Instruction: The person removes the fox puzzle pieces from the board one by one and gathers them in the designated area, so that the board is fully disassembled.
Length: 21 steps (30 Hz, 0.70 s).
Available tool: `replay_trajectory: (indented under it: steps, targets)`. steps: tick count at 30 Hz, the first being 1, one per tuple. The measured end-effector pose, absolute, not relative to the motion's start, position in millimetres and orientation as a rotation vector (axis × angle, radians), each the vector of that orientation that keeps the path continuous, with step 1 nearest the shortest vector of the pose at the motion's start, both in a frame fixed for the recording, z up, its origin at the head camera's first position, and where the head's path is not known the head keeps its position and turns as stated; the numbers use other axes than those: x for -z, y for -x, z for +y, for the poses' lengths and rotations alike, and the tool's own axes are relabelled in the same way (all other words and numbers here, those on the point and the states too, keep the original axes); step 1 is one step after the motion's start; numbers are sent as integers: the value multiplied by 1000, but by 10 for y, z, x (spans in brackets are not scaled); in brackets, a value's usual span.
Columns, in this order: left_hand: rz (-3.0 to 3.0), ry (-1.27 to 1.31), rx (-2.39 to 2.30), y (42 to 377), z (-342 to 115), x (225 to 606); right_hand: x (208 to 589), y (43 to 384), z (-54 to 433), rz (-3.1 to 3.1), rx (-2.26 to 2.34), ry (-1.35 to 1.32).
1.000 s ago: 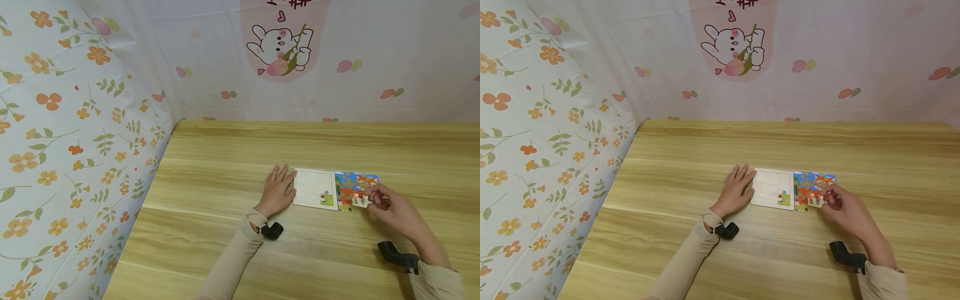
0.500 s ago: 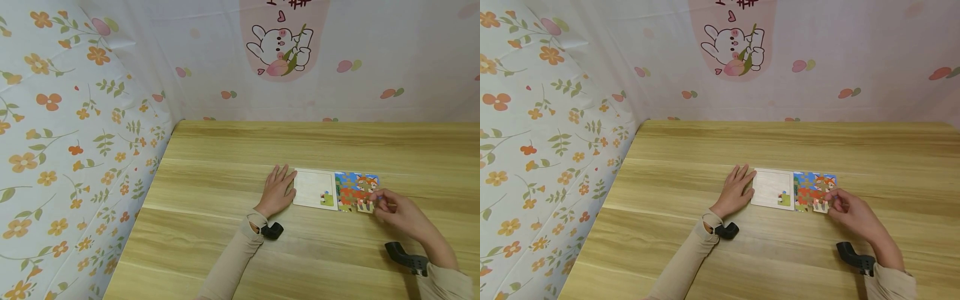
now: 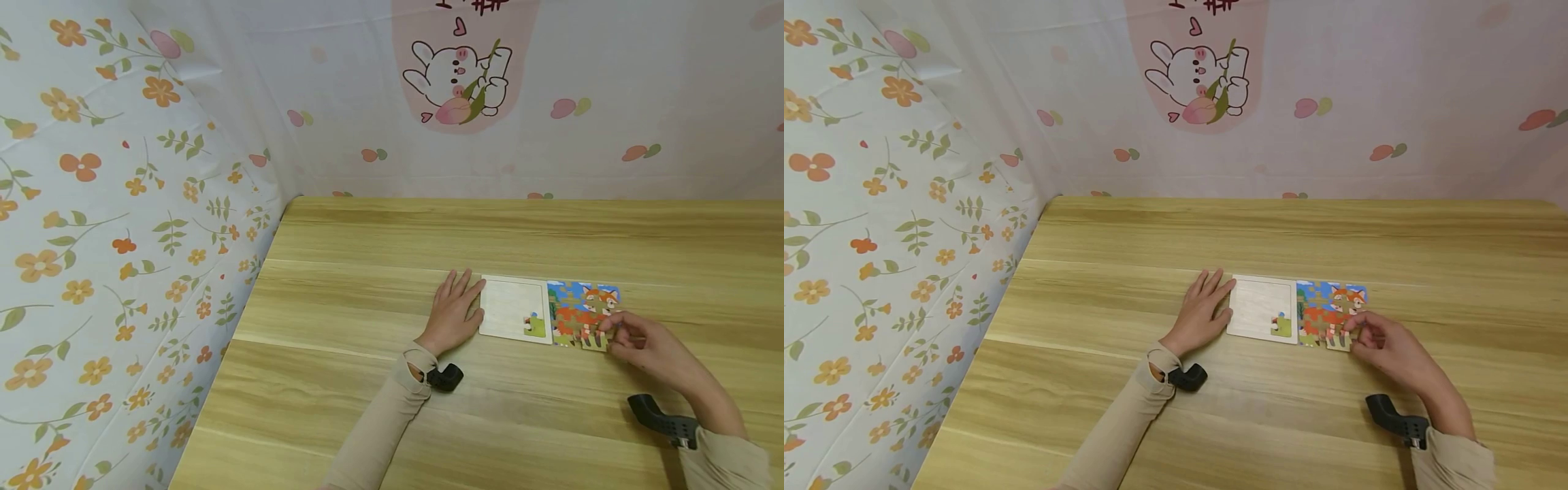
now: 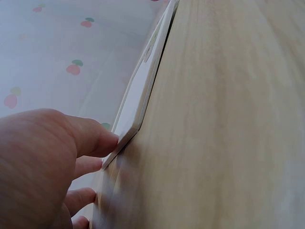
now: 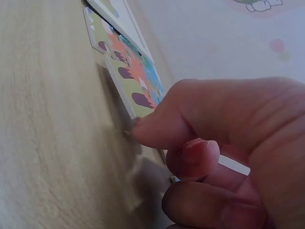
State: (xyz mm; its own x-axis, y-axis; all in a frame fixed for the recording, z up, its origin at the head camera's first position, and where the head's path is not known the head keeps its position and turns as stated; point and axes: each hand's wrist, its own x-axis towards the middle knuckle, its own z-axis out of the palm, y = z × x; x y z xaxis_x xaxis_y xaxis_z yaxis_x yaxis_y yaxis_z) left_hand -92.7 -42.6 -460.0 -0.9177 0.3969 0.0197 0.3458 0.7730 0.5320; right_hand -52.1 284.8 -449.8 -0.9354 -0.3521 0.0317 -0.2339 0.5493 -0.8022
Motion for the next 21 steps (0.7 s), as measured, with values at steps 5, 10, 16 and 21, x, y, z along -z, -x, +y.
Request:
replay_trajectory:
  steps: [5,10,16,21]
  targets:
    - [2873,-601,-831,924,-424,4596,4509,524,2851,2654,1314,484]
    - [2883,-607,-842,921,-424,4592,4516,535,2861,2674,1274,453]
    - [2884,-612,-845,926,-424,4601,4534,537,2873,2651,1290,439]
    - [2882,-610,-842,927,-424,4603,4541,538,2875,2634,1301,439]
